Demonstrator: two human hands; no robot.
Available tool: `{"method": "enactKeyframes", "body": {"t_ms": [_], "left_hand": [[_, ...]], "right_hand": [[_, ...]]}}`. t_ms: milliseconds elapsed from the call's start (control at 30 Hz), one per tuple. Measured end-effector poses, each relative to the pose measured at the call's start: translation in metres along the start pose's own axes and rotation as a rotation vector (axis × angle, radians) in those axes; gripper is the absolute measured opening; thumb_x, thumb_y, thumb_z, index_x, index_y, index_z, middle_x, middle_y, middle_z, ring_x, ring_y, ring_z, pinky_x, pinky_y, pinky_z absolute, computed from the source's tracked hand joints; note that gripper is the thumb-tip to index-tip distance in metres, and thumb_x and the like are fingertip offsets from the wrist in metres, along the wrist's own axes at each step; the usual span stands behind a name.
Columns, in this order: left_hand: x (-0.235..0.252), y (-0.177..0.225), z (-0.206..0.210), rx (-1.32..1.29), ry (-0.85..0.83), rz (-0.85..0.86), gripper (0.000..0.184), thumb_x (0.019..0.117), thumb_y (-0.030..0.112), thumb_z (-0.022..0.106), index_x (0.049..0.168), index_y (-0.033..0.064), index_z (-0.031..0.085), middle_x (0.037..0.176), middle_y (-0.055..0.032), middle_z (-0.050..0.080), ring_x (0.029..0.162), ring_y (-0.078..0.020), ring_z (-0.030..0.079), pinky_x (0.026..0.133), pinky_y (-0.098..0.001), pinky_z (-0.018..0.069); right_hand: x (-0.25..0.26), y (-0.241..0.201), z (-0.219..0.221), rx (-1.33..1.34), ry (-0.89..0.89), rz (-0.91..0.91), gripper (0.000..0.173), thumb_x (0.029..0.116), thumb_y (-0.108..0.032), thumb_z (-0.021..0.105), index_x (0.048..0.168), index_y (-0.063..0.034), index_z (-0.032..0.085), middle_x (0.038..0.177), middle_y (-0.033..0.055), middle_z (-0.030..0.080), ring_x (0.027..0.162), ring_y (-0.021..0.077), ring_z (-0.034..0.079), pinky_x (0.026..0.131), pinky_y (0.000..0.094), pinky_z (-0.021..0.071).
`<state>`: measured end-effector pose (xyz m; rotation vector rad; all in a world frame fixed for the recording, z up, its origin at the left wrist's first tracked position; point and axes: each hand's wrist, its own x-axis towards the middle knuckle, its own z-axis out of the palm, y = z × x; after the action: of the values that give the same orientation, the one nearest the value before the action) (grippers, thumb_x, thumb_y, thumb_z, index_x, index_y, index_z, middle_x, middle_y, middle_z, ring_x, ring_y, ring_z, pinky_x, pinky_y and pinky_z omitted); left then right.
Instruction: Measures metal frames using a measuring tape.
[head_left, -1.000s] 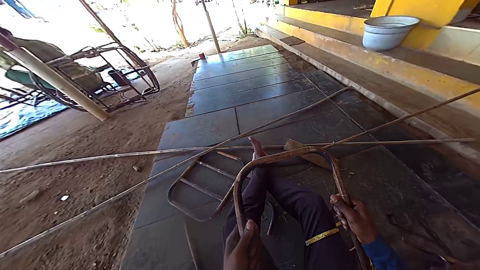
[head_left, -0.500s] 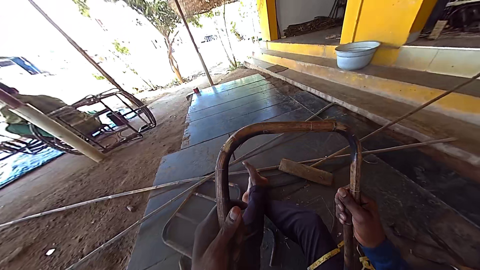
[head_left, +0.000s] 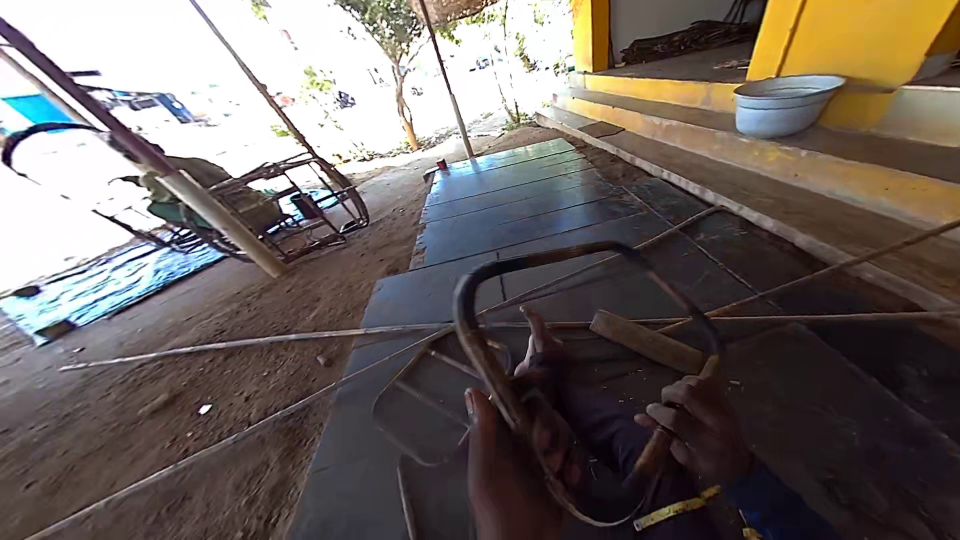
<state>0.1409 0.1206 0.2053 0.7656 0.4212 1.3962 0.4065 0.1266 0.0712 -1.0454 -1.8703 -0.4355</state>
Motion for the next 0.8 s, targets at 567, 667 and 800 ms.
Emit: {"method": "enactKeyframes", "body": {"t_ms": [567, 667, 800], "left_hand": [[-0.044, -0.082, -0.137, 0.097, 0.516, -0.267, 0.072, 0.1039, 0.067, 0.012, 0.073, 0.0161, 0.052, 0.048, 0.0029, 0.042, 0.035, -0.0105, 0.043, 0.035, -0.0281, 0.0428], [-0.062, -0.082, -0.163, 0.124, 0.483, -0.233, 0.075, 0.1017, 0.07, 0.011, 0.07, 0.0184, 0.054, 0.047, 0.0038, 0.044, 0.036, -0.0099, 0.043, 0.035, -0.0287, 0.0427], [-0.07, -0.097, -0.174, 0.018, 0.579, -0.137, 0.079, 0.0992, 0.072, 0.0, 0.07, 0.0188, 0.051, 0.047, 0.0039, 0.042, 0.037, -0.0112, 0.042, 0.037, -0.0295, 0.0403]], "right_hand": [[-0.088, -0.031, 0.004, -0.141, -0.528, 0.408, 0.044, 0.0819, -0.021, 0.08, 0.126, -0.0193, 0.073, 0.126, 0.0122, 0.064, 0.114, 0.0326, 0.062, 0.096, 0.0536, 0.0518], [-0.109, -0.017, -0.029, -0.115, -0.33, 0.647, 0.037, 0.0901, -0.033, 0.078, 0.119, -0.011, 0.074, 0.123, 0.0114, 0.065, 0.114, 0.027, 0.063, 0.098, 0.045, 0.0551], [-0.124, -0.018, -0.056, -0.035, -0.333, 0.751, 0.02, 0.0942, -0.027, 0.074, 0.101, -0.0092, 0.077, 0.106, 0.0053, 0.071, 0.1, 0.015, 0.069, 0.089, 0.0357, 0.0607]]}}
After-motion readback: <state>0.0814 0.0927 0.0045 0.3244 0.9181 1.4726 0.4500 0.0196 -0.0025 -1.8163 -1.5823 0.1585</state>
